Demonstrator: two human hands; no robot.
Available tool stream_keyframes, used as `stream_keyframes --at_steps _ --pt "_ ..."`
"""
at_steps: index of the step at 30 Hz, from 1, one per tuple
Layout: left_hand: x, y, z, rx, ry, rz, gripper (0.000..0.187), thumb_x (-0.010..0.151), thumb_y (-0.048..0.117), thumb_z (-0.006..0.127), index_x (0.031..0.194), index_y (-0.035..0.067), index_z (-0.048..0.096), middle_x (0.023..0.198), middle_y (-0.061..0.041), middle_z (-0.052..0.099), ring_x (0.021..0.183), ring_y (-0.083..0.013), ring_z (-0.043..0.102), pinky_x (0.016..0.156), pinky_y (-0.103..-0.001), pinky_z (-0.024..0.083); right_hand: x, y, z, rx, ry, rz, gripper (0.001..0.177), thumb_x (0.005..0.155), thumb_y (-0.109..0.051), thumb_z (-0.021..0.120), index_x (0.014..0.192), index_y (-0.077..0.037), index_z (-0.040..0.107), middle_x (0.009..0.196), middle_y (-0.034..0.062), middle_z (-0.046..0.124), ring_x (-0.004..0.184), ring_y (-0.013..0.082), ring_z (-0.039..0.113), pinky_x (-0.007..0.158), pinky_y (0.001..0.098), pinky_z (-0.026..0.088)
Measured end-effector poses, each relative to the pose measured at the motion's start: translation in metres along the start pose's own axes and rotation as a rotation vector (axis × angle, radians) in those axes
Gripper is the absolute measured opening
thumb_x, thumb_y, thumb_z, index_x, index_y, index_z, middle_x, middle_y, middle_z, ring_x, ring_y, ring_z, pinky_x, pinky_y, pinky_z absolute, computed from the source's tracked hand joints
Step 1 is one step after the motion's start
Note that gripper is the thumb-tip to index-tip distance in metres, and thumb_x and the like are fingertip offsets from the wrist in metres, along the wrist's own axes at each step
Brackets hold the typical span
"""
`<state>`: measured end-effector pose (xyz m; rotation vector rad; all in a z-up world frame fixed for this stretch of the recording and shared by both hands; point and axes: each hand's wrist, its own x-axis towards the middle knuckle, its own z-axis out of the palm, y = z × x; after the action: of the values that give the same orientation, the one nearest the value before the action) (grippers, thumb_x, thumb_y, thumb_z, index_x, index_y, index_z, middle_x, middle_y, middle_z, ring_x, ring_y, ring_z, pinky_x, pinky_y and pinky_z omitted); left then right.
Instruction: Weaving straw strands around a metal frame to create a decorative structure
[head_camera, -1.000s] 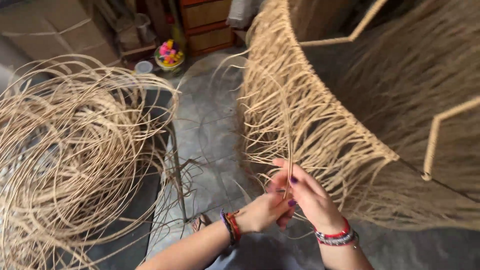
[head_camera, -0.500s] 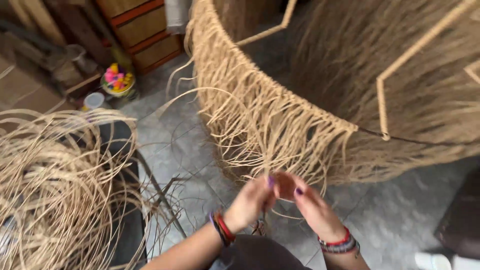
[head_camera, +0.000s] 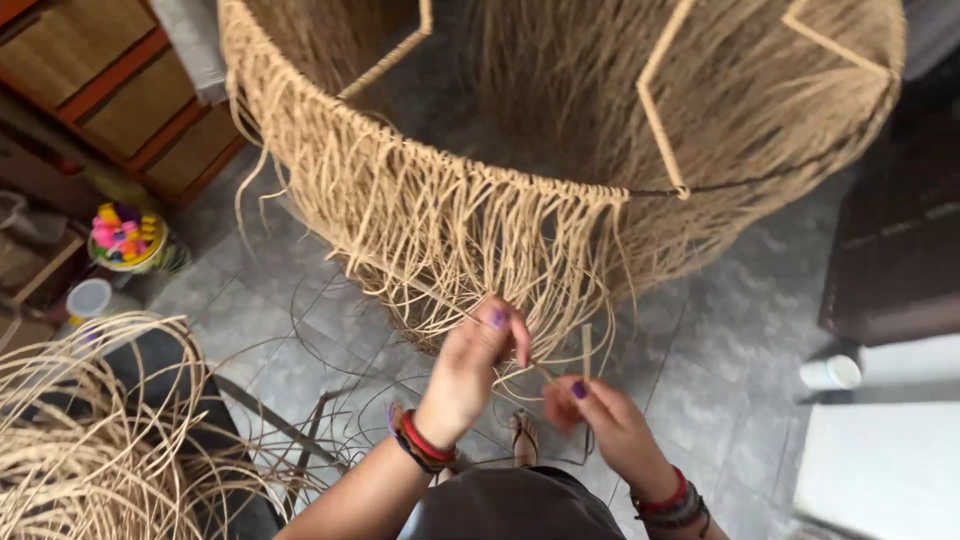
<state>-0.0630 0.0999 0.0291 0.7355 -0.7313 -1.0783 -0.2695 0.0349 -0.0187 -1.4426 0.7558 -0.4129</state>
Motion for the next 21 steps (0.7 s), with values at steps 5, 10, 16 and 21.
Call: stream_keyframes --at_steps 5,10,16,21 --pt "-0.032 -0.061 0.011 0.637 -0.592 -0.296 0.031 0.107 0.019 0.031 0.088 0.013 0.055 0.073 -0.001 0.063 0.073 -0.0217 0.061 0.081 -0.038 0.050 -0.006 -0.050 0.002 0.213 0.173 -0.120 0.058 0.102 -0.036 0.042 0.132 0.010 0.062 0.118 0.0317 0.077 0.105 0.0424 0.078 0.089 0.0464 0.061" --pt "-0.034 -0.088 0.010 0.819 -0.741 -0.475 0.022 0.103 0.030 0.047 0.093 0.017 0.061 0.084 -0.001 0.068 0.079 -0.0195 0.064 0.079 -0.036 0.049 -0.010 -0.060 -0.001 0.090 0.217 -0.195 0.047 0.108 -0.027 0.039 0.123 0.009 0.066 0.081 0.0127 0.057 0.073 0.0235 0.056 0.070 0.0357 0.046" --pt "0.021 -0.039 0.015 -0.098 -0.239 -0.184 0.024 0.105 0.017 0.053 0.127 0.006 0.055 0.115 -0.006 0.062 0.095 -0.0136 0.053 0.089 -0.030 0.042 -0.022 -0.006 -0.035 -0.306 0.184 0.079 0.036 0.104 -0.034 0.045 0.088 -0.011 0.068 0.066 0.0009 0.053 0.061 0.0129 0.047 0.063 0.0270 0.038" --pt "0.040 -0.036 0.030 0.160 -0.028 -0.059 0.029 0.110 0.023 0.046 0.094 0.012 0.068 0.085 -0.002 0.075 0.056 -0.0058 0.058 0.052 -0.019 0.051 -0.012 -0.030 -0.043 -0.196 0.020 0.070 0.044 0.105 -0.032 0.041 0.110 -0.006 0.075 0.066 0.0002 0.045 0.058 0.0128 0.040 0.059 0.0264 0.035"
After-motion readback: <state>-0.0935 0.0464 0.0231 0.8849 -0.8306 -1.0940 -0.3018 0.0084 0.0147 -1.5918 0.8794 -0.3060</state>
